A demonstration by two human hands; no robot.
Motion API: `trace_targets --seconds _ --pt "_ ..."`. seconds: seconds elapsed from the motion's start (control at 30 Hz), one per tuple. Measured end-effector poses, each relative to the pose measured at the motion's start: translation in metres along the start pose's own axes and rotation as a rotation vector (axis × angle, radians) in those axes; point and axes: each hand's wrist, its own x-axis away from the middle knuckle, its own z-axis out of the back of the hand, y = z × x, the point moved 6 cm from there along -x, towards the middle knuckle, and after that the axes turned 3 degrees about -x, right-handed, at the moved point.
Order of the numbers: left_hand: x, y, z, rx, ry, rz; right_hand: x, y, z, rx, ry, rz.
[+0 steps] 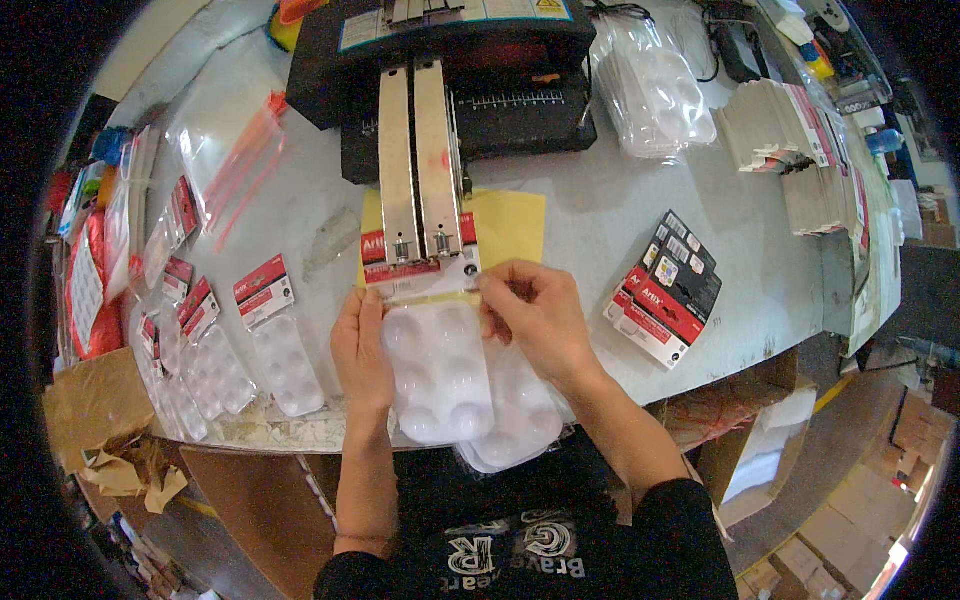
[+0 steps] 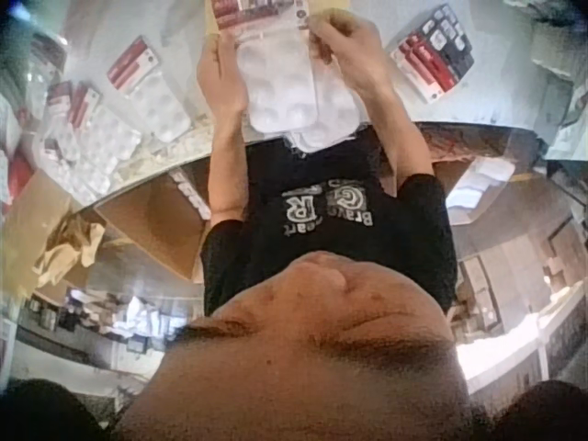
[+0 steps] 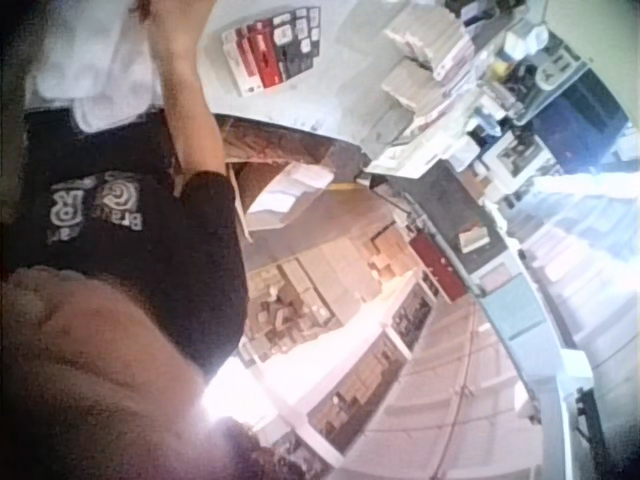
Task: The person places plastic mixing palettes into clear plastic bags, inserts product labels, and seals them using a heat sealer. The person stacks the sealed packages and places them into a cardboard box.
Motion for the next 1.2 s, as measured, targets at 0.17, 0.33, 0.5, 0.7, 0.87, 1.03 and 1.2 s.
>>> trace_targets --seconds 0.17,0.33,0.5,0.7,0.87,1.03,1.2 --pt "-0.017 -0.003 -0.004 0.094 -0.017 0.020 -0.016 0.004 0.000 -0.067 0.016 0.043" --pt "-0.013 -0.023 -0.005 0.072 -0.013 -0.109 -0.014 -0.004 0.017 0.267 0.083 0.339" --pt "-0.009 -0.017 0.096 -0.269 0.336 -0.279 0.041 -0.071 0.097 0.710 0.530 0.950" --pt "0.020 -0.010 0.134 -0.937 0.610 -0.205 0.038 -0.029 0.160 1.391 0.297 0.441" --pt "0.067 -0.001 0.025 -0.418 0.108 -0.214 0.042 -0.027 0.153 1.360 0.341 0.538" --pt "0.064 0.015 0.001 -0.295 0.127 -0.190 0.052 -0.020 0.155 1.339 0.406 0.496" --pt "0.067 0.021 -0.001 0.364 0.006 -0.129 0.064 -0.025 0.135 1.276 0.508 0.541"
